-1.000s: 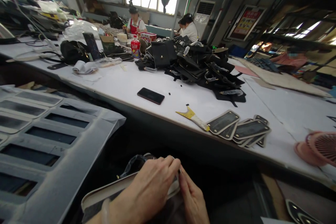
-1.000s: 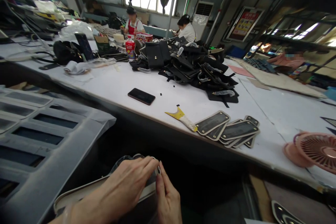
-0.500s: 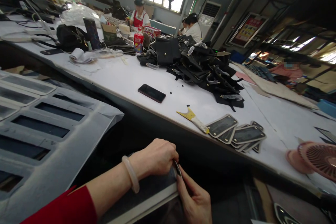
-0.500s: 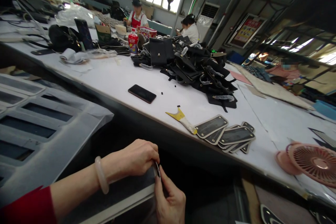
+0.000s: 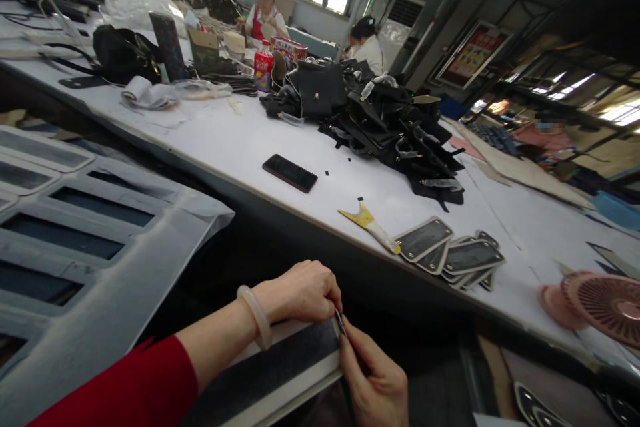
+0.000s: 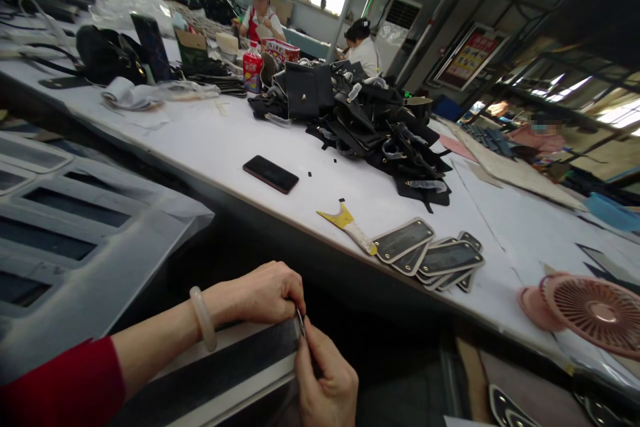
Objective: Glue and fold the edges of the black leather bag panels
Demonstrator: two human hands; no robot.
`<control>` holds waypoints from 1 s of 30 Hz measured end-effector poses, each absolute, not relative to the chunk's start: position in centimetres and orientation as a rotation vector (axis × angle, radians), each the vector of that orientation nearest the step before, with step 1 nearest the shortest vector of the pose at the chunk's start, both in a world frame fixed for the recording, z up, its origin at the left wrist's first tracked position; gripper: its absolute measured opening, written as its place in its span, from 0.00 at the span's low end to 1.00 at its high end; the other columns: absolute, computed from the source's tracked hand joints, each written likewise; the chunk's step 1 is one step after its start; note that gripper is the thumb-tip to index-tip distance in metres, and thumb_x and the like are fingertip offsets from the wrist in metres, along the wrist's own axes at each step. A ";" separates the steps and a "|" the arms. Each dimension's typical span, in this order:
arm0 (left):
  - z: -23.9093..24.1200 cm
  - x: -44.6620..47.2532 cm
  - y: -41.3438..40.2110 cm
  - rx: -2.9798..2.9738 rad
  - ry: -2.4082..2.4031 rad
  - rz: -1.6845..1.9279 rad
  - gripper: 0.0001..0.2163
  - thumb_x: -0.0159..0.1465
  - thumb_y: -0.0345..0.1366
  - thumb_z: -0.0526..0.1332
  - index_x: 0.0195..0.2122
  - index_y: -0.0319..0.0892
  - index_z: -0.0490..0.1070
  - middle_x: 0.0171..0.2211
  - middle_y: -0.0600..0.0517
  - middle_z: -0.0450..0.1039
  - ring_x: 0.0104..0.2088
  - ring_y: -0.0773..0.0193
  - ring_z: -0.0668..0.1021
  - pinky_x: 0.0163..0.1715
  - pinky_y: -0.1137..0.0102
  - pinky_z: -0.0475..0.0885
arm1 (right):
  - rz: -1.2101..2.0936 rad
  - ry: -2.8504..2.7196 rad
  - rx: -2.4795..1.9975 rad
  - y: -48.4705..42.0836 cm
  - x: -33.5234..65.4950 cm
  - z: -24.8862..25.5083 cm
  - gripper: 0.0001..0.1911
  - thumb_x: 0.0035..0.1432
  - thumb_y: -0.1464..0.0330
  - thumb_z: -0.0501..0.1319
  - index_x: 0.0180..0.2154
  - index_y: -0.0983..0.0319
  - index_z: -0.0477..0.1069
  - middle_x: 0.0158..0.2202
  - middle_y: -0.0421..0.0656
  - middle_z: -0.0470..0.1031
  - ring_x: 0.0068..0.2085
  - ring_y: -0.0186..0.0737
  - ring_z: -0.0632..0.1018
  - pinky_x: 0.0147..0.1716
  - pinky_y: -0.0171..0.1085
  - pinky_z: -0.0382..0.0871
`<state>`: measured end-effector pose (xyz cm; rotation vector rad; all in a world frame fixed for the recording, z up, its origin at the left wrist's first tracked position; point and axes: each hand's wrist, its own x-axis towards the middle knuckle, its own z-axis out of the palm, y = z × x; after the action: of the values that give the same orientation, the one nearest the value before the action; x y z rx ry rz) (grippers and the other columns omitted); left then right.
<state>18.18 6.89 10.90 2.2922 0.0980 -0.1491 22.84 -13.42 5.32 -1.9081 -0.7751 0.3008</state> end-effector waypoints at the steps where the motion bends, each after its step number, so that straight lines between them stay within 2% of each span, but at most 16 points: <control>1: 10.8 18.1 6.9 2.295 0.103 -0.141 0.17 0.51 0.29 0.57 0.37 0.49 0.83 0.38 0.54 0.83 0.41 0.59 0.82 0.41 0.70 0.73 | 0.263 -0.831 -1.906 -13.5 22.9 5.3 0.13 0.60 0.62 0.64 0.44 0.58 0.81 0.44 0.45 0.82 0.45 0.44 0.82 0.46 0.31 0.76; 6: 10.6 17.9 6.7 2.305 0.134 -0.099 0.15 0.51 0.31 0.59 0.36 0.49 0.83 0.36 0.54 0.83 0.38 0.59 0.82 0.38 0.69 0.72 | 0.099 -1.218 -1.926 -13.8 23.9 6.2 0.13 0.64 0.70 0.59 0.49 0.61 0.78 0.46 0.47 0.79 0.44 0.40 0.81 0.46 0.30 0.75; 9: 10.6 17.7 6.6 2.310 0.148 -0.085 0.15 0.51 0.30 0.59 0.35 0.50 0.83 0.36 0.55 0.83 0.37 0.60 0.81 0.38 0.70 0.72 | 0.003 -1.588 -1.948 -13.2 24.2 7.9 0.15 0.65 0.75 0.55 0.51 0.69 0.74 0.44 0.53 0.76 0.43 0.41 0.79 0.43 0.33 0.76; 11: 10.5 17.7 6.5 2.311 0.148 -0.083 0.15 0.51 0.31 0.59 0.35 0.51 0.83 0.37 0.55 0.82 0.37 0.60 0.81 0.37 0.70 0.72 | -0.114 -1.774 -1.975 -12.6 24.0 8.9 0.15 0.64 0.76 0.54 0.47 0.74 0.74 0.40 0.56 0.75 0.41 0.46 0.77 0.39 0.41 0.78; 13: 10.5 17.7 6.6 2.304 0.144 -0.094 0.15 0.51 0.31 0.59 0.34 0.51 0.83 0.37 0.56 0.82 0.37 0.60 0.81 0.37 0.70 0.72 | -0.220 -1.893 -2.015 -11.9 23.6 9.7 0.13 0.62 0.78 0.52 0.40 0.74 0.75 0.35 0.56 0.74 0.36 0.49 0.75 0.34 0.47 0.76; 17: 11.1 17.5 7.2 2.267 0.138 -0.166 0.16 0.50 0.30 0.58 0.36 0.50 0.83 0.38 0.55 0.83 0.37 0.61 0.81 0.37 0.72 0.72 | -0.237 -2.043 -2.053 -11.5 23.1 10.2 0.14 0.60 0.80 0.50 0.31 0.70 0.74 0.31 0.52 0.72 0.33 0.48 0.71 0.31 0.48 0.72; 20: 12.0 16.5 7.7 2.250 0.175 -0.180 0.19 0.51 0.32 0.59 0.43 0.49 0.81 0.40 0.54 0.82 0.37 0.61 0.81 0.35 0.73 0.72 | 0.008 -1.917 -2.054 -11.6 23.8 10.4 0.16 0.64 0.77 0.48 0.32 0.68 0.73 0.32 0.51 0.72 0.35 0.46 0.72 0.34 0.45 0.70; 23: 13.0 14.5 7.7 2.246 0.232 -0.148 0.22 0.53 0.34 0.60 0.49 0.48 0.78 0.42 0.52 0.82 0.38 0.59 0.80 0.36 0.72 0.73 | 0.520 -1.572 -2.026 -11.2 25.5 10.9 0.20 0.67 0.68 0.49 0.25 0.65 0.71 0.30 0.48 0.71 0.32 0.40 0.72 0.32 0.39 0.64; 26: 13.9 11.7 7.8 2.246 0.290 -0.096 0.19 0.55 0.33 0.58 0.47 0.47 0.79 0.42 0.51 0.81 0.40 0.59 0.80 0.39 0.71 0.72 | 0.906 -1.172 -2.001 -10.1 27.5 11.2 0.17 0.59 0.62 0.60 0.21 0.63 0.67 0.25 0.42 0.69 0.28 0.36 0.68 0.30 0.37 0.60; 28: 14.5 9.4 8.1 2.220 0.364 -0.063 0.17 0.57 0.33 0.58 0.47 0.46 0.79 0.43 0.50 0.80 0.42 0.58 0.80 0.43 0.70 0.72 | 1.049 -1.048 -1.969 -9.3 28.6 11.0 0.13 0.51 0.63 0.65 0.23 0.63 0.67 0.24 0.39 0.68 0.27 0.34 0.67 0.29 0.35 0.60; 30: 15.0 6.8 8.5 2.158 0.454 -0.040 0.16 0.59 0.34 0.59 0.47 0.46 0.79 0.43 0.51 0.80 0.43 0.59 0.79 0.45 0.70 0.72 | 1.199 -0.999 -1.914 -8.7 29.3 10.8 0.13 0.47 0.63 0.67 0.26 0.62 0.66 0.24 0.37 0.67 0.27 0.32 0.67 0.28 0.33 0.61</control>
<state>6.80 8.47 14.96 2.1584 0.4543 -0.0403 29.34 -8.67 10.77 -1.9144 -0.9993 1.1985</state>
